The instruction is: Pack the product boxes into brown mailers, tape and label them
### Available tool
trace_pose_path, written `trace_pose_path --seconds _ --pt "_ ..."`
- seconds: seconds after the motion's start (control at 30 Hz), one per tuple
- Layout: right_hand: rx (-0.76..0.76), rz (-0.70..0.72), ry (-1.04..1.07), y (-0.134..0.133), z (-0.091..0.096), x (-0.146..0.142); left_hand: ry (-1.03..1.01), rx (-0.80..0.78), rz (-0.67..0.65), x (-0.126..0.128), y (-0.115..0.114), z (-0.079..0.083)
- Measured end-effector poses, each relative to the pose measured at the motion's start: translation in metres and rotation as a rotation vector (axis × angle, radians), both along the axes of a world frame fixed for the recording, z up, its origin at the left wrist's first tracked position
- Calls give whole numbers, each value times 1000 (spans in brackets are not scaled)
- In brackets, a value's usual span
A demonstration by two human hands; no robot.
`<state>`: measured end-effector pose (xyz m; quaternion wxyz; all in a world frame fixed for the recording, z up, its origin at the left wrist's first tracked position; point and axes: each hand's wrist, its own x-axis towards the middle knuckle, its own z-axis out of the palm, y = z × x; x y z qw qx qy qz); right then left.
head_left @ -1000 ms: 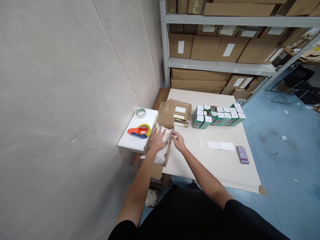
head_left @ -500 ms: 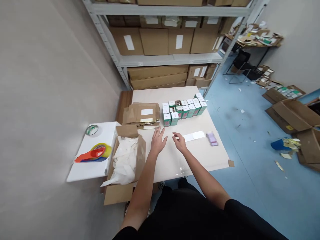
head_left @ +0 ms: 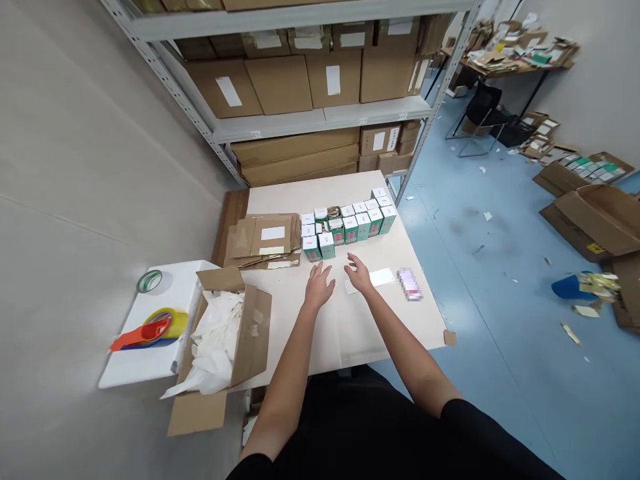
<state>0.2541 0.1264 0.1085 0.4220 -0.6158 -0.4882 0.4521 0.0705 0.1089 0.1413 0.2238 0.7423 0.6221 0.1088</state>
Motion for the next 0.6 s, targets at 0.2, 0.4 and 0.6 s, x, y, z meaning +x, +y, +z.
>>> trace_pose_path --seconds 0.2,0.4,0.6 --pt "-31 77 -66 44 -12 -16 109 -159 49 -8 40 -19" --pt "-110 111 -163 75 -26 -38 157 -192 8 -20 106 -37" --pt "-182 118 -274 104 -51 -43 205 -171 -72 -25 164 -56"
